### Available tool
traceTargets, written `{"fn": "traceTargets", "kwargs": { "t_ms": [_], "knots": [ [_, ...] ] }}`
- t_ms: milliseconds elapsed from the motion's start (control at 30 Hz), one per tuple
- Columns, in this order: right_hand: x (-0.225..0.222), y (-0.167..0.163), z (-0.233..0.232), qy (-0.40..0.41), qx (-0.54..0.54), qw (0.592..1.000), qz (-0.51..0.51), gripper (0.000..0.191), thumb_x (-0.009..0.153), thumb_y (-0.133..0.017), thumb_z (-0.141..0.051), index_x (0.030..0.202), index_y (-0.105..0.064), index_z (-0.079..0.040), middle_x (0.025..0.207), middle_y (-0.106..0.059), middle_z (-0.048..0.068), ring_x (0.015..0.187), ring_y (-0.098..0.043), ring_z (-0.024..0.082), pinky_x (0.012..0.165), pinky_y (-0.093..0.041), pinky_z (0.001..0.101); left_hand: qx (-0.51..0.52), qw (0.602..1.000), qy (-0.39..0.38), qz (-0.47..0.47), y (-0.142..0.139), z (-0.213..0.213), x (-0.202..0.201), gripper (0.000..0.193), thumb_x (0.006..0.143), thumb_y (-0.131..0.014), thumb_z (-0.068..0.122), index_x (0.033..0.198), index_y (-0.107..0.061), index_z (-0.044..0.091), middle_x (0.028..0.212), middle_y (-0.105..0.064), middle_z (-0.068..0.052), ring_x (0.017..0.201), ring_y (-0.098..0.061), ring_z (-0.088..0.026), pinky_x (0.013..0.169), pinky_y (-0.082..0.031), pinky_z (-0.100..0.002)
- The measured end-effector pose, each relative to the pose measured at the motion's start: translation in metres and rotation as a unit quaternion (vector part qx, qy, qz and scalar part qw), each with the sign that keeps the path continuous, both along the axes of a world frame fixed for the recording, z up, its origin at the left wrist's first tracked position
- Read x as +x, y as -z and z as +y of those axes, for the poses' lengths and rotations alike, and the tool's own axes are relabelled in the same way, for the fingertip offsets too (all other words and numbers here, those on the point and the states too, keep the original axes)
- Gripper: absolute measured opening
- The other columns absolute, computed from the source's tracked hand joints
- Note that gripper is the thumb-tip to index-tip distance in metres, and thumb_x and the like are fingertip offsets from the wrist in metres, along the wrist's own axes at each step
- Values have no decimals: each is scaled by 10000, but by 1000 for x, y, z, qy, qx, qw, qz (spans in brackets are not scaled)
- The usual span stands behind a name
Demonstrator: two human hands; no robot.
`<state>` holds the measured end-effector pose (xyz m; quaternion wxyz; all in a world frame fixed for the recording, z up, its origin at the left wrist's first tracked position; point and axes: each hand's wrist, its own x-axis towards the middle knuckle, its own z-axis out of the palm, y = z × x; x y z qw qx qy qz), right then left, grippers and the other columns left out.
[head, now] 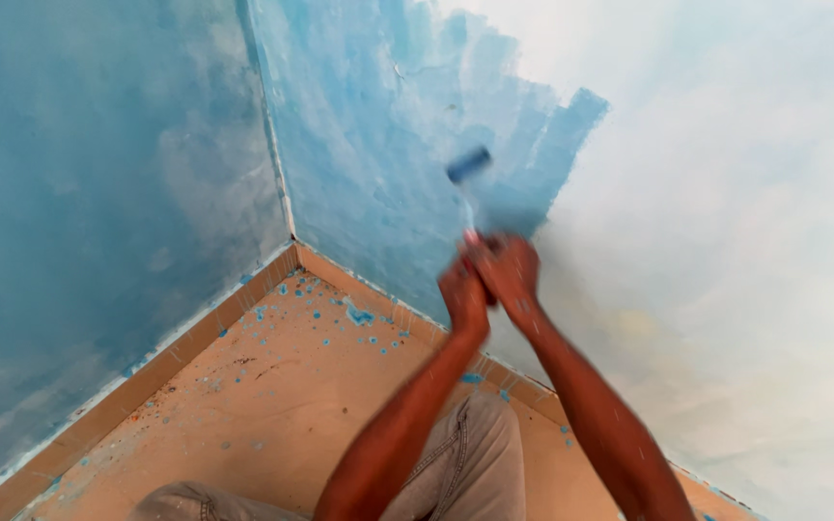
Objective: The person sits on the floor at a wall corner and paints the wall blue using a small paint roller. They roll paint onto the wall in repeated strokes, periodically dip the roller into a paint bucket on the floor, and continue coating the unpainted white areas of the wall.
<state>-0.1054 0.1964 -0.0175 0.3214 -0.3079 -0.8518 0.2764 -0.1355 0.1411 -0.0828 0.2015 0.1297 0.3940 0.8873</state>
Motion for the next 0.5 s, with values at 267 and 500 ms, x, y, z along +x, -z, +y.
{"fn": "traceTargets", "kwargs": {
  "t_ms": [267, 500],
  "knots": [
    [-25, -21, -9, -12, -13, 1000, -26, 441, 841, -737, -490, 844, -785, -51, 711, -734, 150, 624, -707, 300, 617, -544, 410, 9, 999, -18, -26, -15, -2, -25, 264, 999, -645, 267, 1077, -757, 41, 677, -563, 56, 527, -436, -44, 427, -316, -267],
    [87, 77, -21, 70, -76, 995, -15, 492, 807, -767, -490, 946, -772, -17, 773, -761, 132, 688, -748, 249, 656, -573, 364, -69, 994, 70, -49, 61, -23, 84, 220, 975, -678, 246, 997, -745, 38, 607, -551, 22, 441, -434, -70, 383, -313, -288]
  ]
}}
